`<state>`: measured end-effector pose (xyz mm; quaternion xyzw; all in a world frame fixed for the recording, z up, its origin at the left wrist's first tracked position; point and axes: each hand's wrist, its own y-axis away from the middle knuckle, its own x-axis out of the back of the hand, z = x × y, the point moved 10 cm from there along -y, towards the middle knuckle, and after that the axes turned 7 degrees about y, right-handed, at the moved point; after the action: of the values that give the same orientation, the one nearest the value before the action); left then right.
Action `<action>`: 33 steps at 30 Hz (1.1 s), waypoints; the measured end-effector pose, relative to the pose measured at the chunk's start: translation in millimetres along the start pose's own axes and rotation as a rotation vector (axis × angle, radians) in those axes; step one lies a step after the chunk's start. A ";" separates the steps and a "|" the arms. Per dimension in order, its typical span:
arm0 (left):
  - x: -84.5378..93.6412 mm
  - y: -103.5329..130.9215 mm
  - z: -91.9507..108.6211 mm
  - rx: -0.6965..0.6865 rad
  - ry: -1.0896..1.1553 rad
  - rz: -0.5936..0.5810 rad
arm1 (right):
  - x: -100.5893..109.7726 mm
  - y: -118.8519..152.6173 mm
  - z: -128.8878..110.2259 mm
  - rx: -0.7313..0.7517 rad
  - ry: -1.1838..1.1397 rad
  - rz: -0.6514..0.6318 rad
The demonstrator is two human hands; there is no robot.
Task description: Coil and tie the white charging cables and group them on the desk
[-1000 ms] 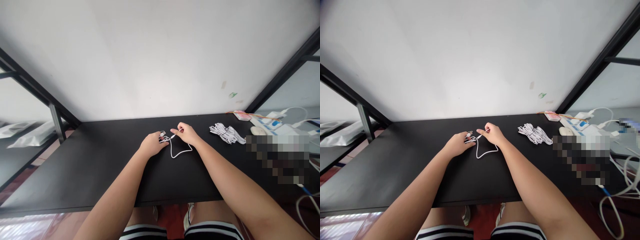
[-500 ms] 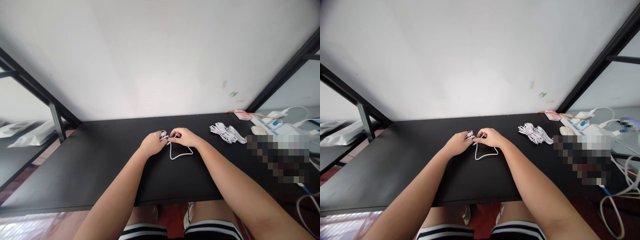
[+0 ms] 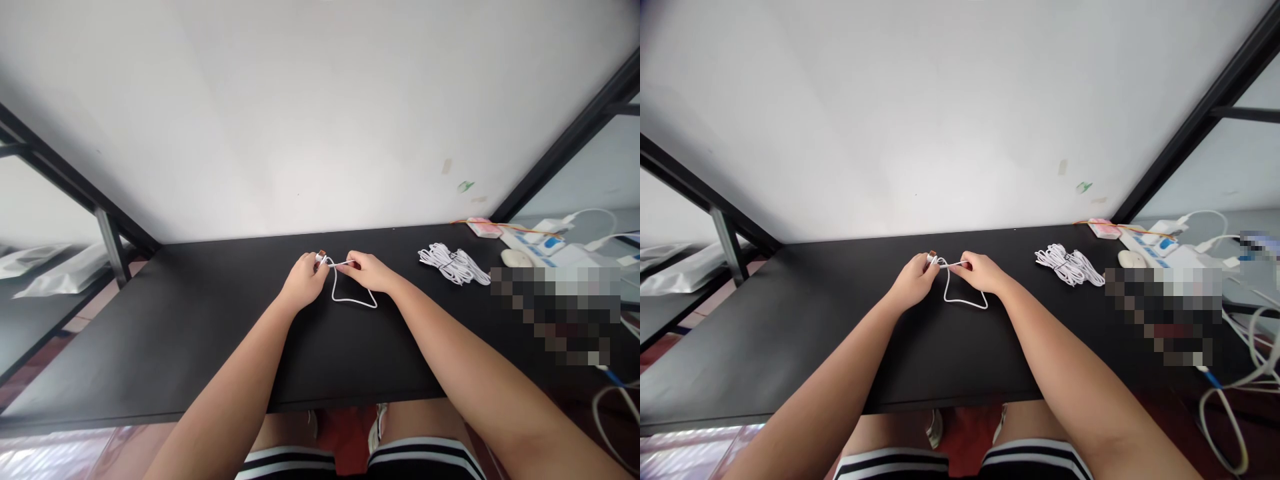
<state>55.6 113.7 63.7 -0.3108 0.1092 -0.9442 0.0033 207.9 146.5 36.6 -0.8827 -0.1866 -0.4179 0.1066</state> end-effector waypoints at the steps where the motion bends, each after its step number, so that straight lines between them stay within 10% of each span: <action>1: 0.5 0.3 -1.9 0.023 0.025 0.003 | 0.3 0.1 0.1 0.000 0.005 0.000; 14: 24.8 3.0 -8.1 0.115 0.209 0.209 | 0.2 -0.9 3.7 -0.013 0.028 -0.007; 33: 3.1 3.1 -10.3 0.094 0.232 0.088 | -2.7 0.5 -6.7 0.019 0.029 0.003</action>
<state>46.8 112.6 56.8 -0.1940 0.0781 -0.9768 0.0467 201.9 143.1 38.8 -0.8758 -0.1877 -0.4286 0.1181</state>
